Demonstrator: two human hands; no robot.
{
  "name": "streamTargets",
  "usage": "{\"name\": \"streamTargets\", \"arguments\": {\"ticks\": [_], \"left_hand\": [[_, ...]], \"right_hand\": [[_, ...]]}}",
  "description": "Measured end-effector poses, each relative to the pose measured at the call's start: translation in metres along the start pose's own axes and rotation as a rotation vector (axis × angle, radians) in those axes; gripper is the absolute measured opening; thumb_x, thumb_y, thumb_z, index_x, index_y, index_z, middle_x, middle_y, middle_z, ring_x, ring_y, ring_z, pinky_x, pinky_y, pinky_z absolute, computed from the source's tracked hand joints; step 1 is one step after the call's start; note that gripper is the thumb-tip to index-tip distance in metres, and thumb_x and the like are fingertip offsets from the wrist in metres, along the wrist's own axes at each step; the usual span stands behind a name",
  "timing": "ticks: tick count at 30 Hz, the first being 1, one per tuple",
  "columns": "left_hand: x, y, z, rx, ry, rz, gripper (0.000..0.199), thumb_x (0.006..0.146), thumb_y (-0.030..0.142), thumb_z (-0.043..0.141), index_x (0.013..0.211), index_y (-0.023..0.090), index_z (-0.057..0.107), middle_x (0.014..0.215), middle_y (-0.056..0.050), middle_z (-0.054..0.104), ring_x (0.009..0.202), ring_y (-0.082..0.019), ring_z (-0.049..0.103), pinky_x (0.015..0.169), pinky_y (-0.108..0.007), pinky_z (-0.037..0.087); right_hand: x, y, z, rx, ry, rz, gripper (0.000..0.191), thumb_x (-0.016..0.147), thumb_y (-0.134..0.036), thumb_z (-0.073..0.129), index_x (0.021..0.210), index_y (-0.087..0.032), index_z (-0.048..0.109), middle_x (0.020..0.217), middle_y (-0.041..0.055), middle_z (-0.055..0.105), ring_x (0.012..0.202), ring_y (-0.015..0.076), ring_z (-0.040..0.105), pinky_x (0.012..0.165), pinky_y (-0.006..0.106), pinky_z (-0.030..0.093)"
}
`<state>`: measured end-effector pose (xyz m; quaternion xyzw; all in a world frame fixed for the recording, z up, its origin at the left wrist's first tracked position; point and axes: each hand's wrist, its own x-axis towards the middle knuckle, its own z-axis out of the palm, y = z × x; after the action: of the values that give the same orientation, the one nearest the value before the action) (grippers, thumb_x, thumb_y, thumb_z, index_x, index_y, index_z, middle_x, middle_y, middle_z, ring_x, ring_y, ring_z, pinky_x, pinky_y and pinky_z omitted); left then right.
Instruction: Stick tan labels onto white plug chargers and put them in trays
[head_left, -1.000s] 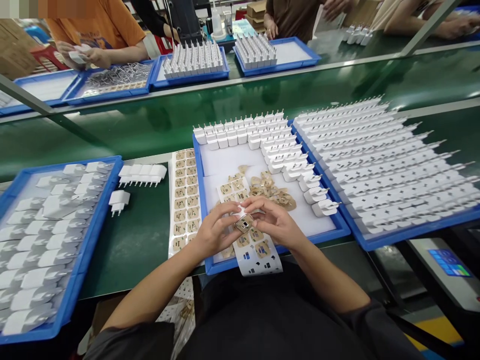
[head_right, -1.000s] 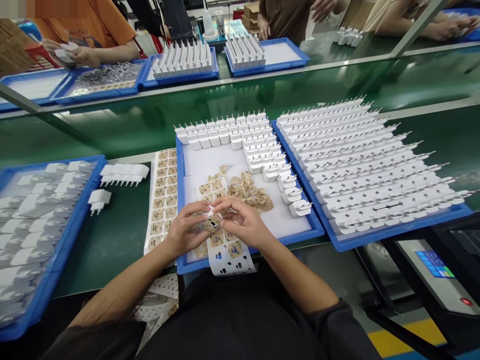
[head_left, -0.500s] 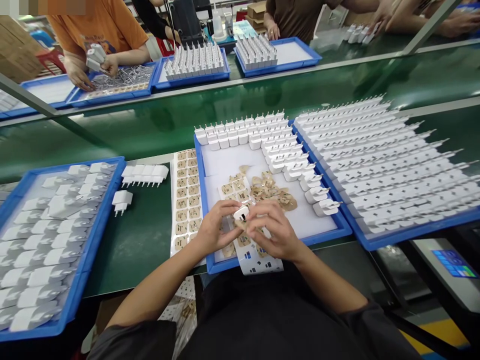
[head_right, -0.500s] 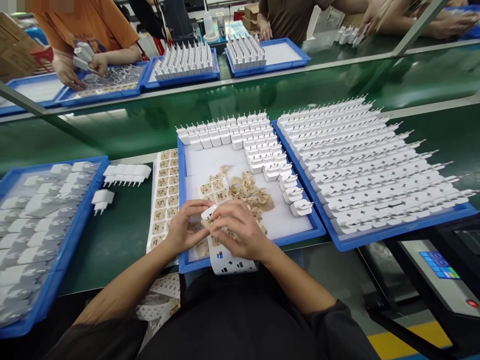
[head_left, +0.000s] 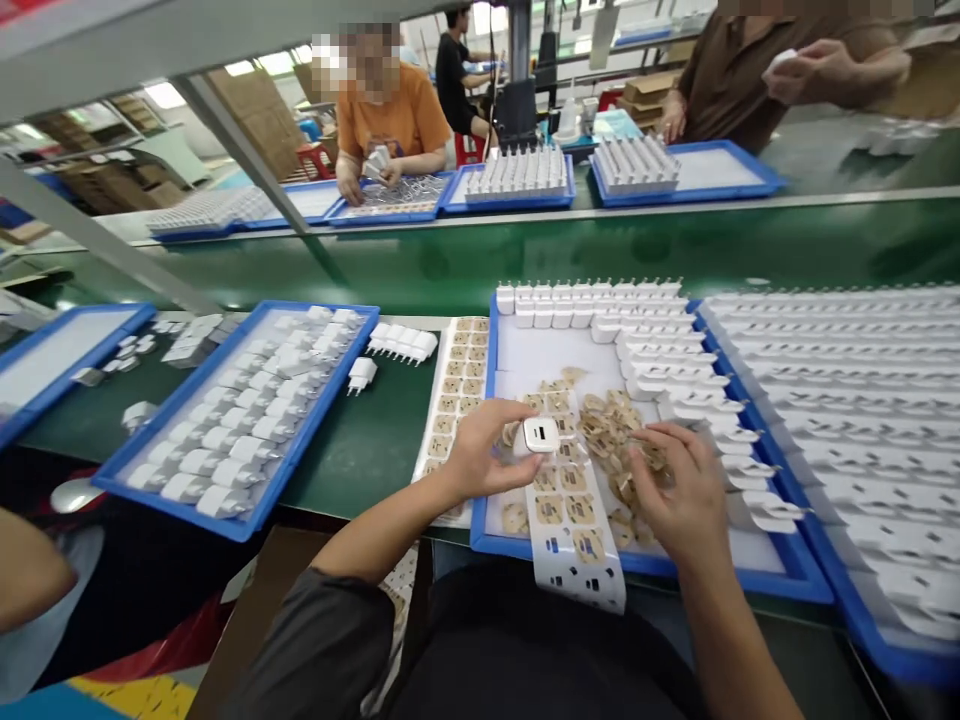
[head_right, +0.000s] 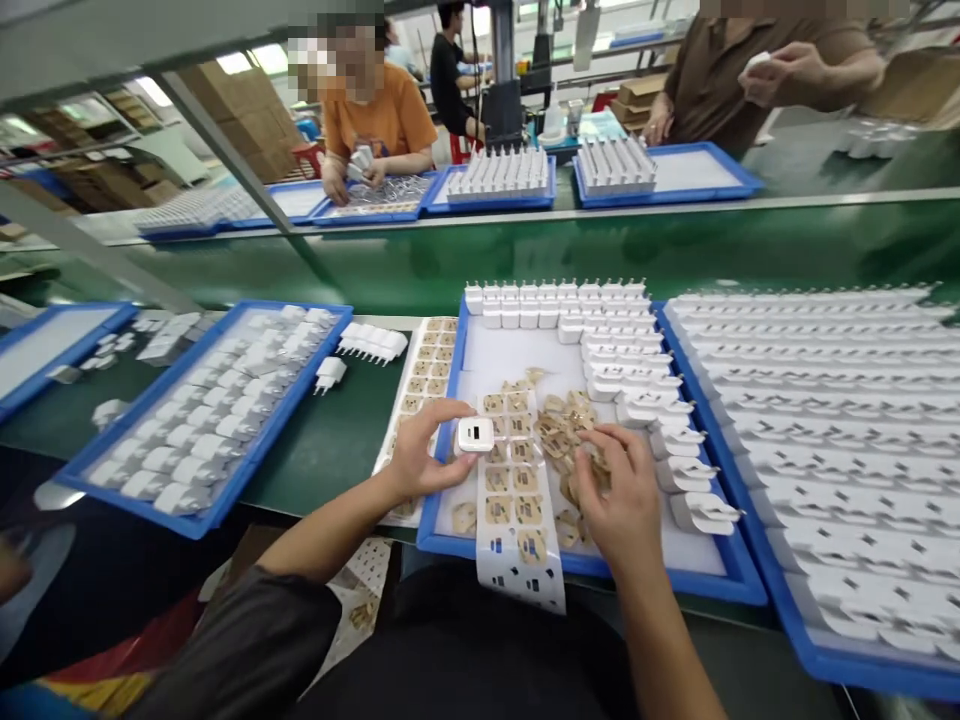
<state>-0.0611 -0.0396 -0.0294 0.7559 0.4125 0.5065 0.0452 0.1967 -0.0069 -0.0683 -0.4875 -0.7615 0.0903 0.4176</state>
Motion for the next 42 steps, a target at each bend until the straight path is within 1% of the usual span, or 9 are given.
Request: {"name": "streamTargets", "arguments": {"ticks": [5,10,14,19,24,29,33,37,42], "left_hand": [[0.010,-0.017,-0.057,0.467,0.037,-0.179,0.030,0.082,0.035,0.067,0.107,0.020,0.064,0.089,-0.005,0.070,0.084,-0.021,0.062,0.080,-0.037,0.048],[-0.025,-0.086,-0.108,1.022,0.008,-0.513,0.034,0.086,0.043,0.058,0.106,0.018,0.069,0.098,-0.011,0.072,0.103,-0.033,0.058,0.099,-0.050,0.033],[-0.052,-0.129,-0.124,1.183,-0.097,-0.659,0.036,0.086,0.042,0.053,0.101,0.015,0.070,0.099,-0.016,0.070,0.109,-0.036,0.053,0.103,-0.051,0.026],[-0.056,-0.135,-0.126,1.171,-0.111,-0.724,0.045,0.087,0.042,0.049,0.117,0.013,0.065,0.113,-0.019,0.063,0.114,-0.038,0.048,0.100,-0.051,0.030],[-0.038,-0.100,-0.105,0.940,-0.137,-0.620,0.047,0.089,0.042,0.051,0.125,0.014,0.060,0.109,-0.016,0.061,0.108,-0.033,0.053,0.096,-0.047,0.041],[-0.019,-0.020,-0.046,0.367,-0.606,-0.216,0.037,0.093,0.042,0.053,0.124,0.025,0.062,0.120,-0.009,0.063,0.112,-0.026,0.058,0.096,-0.040,0.047],[-0.029,0.029,0.002,0.215,-0.844,0.038,0.062,0.088,0.057,0.055,0.140,0.024,0.048,0.145,-0.012,0.048,0.136,-0.032,0.042,0.112,-0.049,0.034],[-0.051,0.044,0.030,0.246,-0.897,0.084,0.075,0.088,0.062,0.051,0.148,0.019,0.035,0.153,-0.016,0.038,0.144,-0.031,0.032,0.117,-0.052,0.023],[-0.062,0.048,0.037,0.298,-0.884,0.101,0.068,0.091,0.051,0.055,0.146,0.016,0.037,0.153,-0.016,0.038,0.144,-0.032,0.032,0.119,-0.051,0.020]], "right_hand": [[-0.002,0.001,0.000,0.048,-0.066,-0.042,0.019,0.089,-0.030,0.055,0.104,-0.022,0.064,0.109,0.0108,0.060,0.106,0.0276,0.060,0.094,0.045,0.050],[-0.004,-0.001,0.002,0.100,-0.108,-0.061,0.018,0.090,-0.029,0.054,0.104,-0.023,0.064,0.109,0.0101,0.061,0.107,0.0269,0.060,0.096,0.046,0.049],[-0.006,0.000,0.003,0.157,-0.137,-0.086,0.016,0.090,-0.028,0.055,0.103,-0.023,0.064,0.109,0.0101,0.061,0.106,0.0262,0.061,0.094,0.045,0.050],[-0.007,-0.002,0.001,0.182,-0.151,-0.085,0.014,0.091,-0.026,0.055,0.099,-0.023,0.065,0.106,0.0099,0.063,0.103,0.0263,0.062,0.092,0.045,0.051],[-0.007,-0.013,-0.003,0.249,-0.121,-0.071,0.014,0.090,-0.023,0.054,0.097,-0.023,0.067,0.100,0.0086,0.067,0.099,0.0258,0.063,0.088,0.043,0.051],[-0.020,-0.030,-0.011,0.324,-0.286,-0.119,0.016,0.092,-0.020,0.052,0.100,-0.025,0.065,0.093,0.0066,0.068,0.090,0.0229,0.062,0.081,0.039,0.051],[-0.042,-0.035,-0.020,0.198,-0.405,-0.142,0.014,0.092,-0.022,0.054,0.102,-0.024,0.064,0.096,0.0071,0.067,0.090,0.0237,0.059,0.079,0.040,0.046],[-0.061,-0.030,-0.032,0.065,-0.476,-0.104,0.019,0.090,-0.032,0.060,0.107,-0.024,0.064,0.104,0.0093,0.065,0.098,0.0268,0.057,0.081,0.042,0.044],[-0.069,-0.031,-0.037,0.100,-0.502,-0.068,0.016,0.091,-0.031,0.059,0.105,-0.024,0.065,0.105,0.0087,0.066,0.098,0.0254,0.057,0.082,0.042,0.043]]}}
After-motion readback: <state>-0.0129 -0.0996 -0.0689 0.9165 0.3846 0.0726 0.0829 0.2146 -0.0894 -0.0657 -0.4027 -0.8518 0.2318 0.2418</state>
